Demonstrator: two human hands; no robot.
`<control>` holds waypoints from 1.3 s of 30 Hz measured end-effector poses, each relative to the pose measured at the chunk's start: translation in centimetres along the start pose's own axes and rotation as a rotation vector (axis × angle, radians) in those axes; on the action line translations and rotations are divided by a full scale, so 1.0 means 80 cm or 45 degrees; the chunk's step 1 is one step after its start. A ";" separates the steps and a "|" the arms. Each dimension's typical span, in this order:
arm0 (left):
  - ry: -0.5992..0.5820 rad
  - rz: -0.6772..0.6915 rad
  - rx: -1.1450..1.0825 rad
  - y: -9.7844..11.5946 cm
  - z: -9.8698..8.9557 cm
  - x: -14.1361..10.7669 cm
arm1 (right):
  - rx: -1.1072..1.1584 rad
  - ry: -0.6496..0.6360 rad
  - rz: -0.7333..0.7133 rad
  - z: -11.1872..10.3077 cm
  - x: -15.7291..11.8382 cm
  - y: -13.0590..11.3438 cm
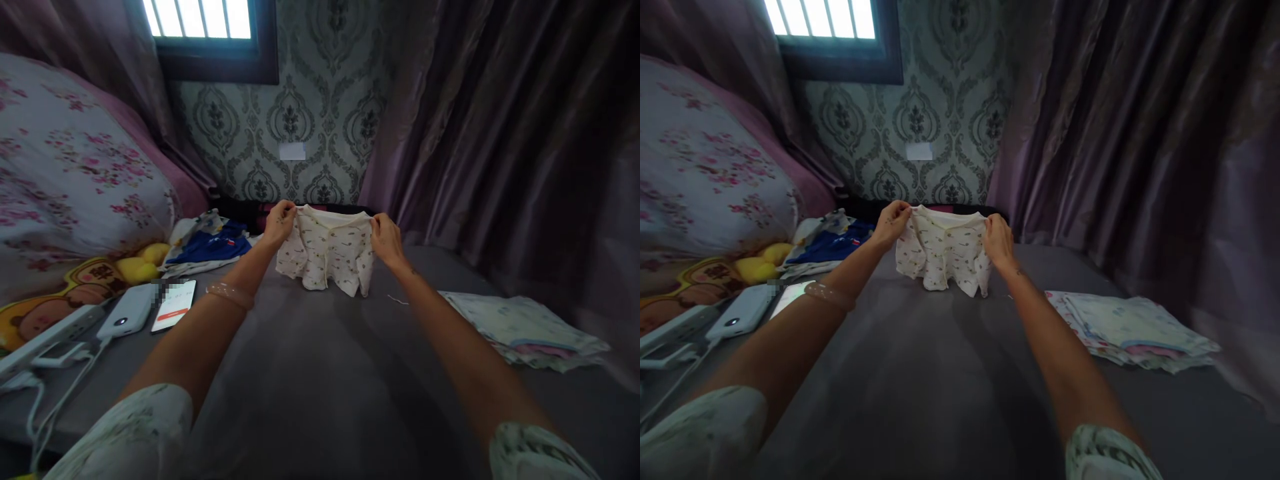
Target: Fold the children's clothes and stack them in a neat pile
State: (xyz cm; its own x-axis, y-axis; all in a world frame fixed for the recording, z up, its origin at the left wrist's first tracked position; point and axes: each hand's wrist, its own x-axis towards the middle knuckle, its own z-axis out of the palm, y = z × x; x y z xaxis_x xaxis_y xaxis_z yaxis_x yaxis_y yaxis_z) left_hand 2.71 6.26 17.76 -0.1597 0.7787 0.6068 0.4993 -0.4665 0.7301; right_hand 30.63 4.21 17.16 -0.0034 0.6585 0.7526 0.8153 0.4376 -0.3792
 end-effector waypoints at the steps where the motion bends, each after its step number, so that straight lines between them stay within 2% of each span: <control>1: 0.034 -0.004 0.007 0.001 0.001 -0.004 | 0.005 0.004 -0.007 0.001 -0.002 -0.001; 4: 0.131 -0.014 0.037 0.010 0.001 -0.021 | 0.027 0.025 -0.033 -0.002 -0.012 -0.008; 7: 0.160 0.063 0.094 0.030 -0.014 -0.043 | 0.073 0.024 -0.045 -0.017 -0.023 -0.018; 12: 0.090 0.293 0.220 0.082 -0.075 -0.071 | 0.142 -0.061 -0.018 -0.074 -0.031 -0.037; 15: 0.029 0.308 0.251 0.108 -0.111 -0.065 | 0.223 -0.150 -0.022 -0.111 -0.018 -0.044; 17: -0.056 0.256 0.256 0.111 -0.124 -0.052 | 0.299 -0.287 0.026 -0.122 -0.003 -0.042; 19: -0.214 0.164 0.251 0.095 -0.123 -0.034 | 0.372 -0.485 0.119 -0.116 0.010 -0.032; 21: -0.417 0.047 0.240 0.060 -0.108 -0.018 | 0.406 -0.706 0.212 -0.090 0.015 -0.015; 24: -0.722 -0.067 0.215 -0.011 -0.066 -0.012 | 0.300 -0.990 0.282 -0.029 0.004 0.018; 26: -0.829 -0.149 0.282 -0.056 -0.032 -0.024 | 0.101 -1.048 0.248 0.013 -0.015 0.037; 28: -0.814 -0.253 0.431 -0.089 -0.001 -0.045 | -0.115 -0.992 0.125 0.046 -0.041 0.052; 30: -0.717 -0.321 0.569 -0.110 0.023 -0.069 | -0.280 -0.957 0.055 0.067 -0.067 0.061; 34: -0.624 -0.352 0.673 -0.130 0.051 -0.105 | -0.546 -0.988 -0.015 0.082 -0.104 0.069; 36: -0.610 -0.297 0.764 -0.137 0.056 -0.114 | -0.637 -1.040 -0.059 0.084 -0.110 0.072; 39: -0.651 -0.091 0.940 -0.150 0.056 -0.115 | -0.705 -1.118 -0.082 0.090 -0.107 0.076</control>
State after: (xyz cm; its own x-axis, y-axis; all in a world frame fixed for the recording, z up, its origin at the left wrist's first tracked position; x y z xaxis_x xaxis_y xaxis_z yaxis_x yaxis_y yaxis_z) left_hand 2.05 6.56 1.99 0.0988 0.9693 0.2250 0.9508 -0.1587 0.2660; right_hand 31.42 5.65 4.54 -0.2957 0.9550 0.0218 0.9497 0.2914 0.1147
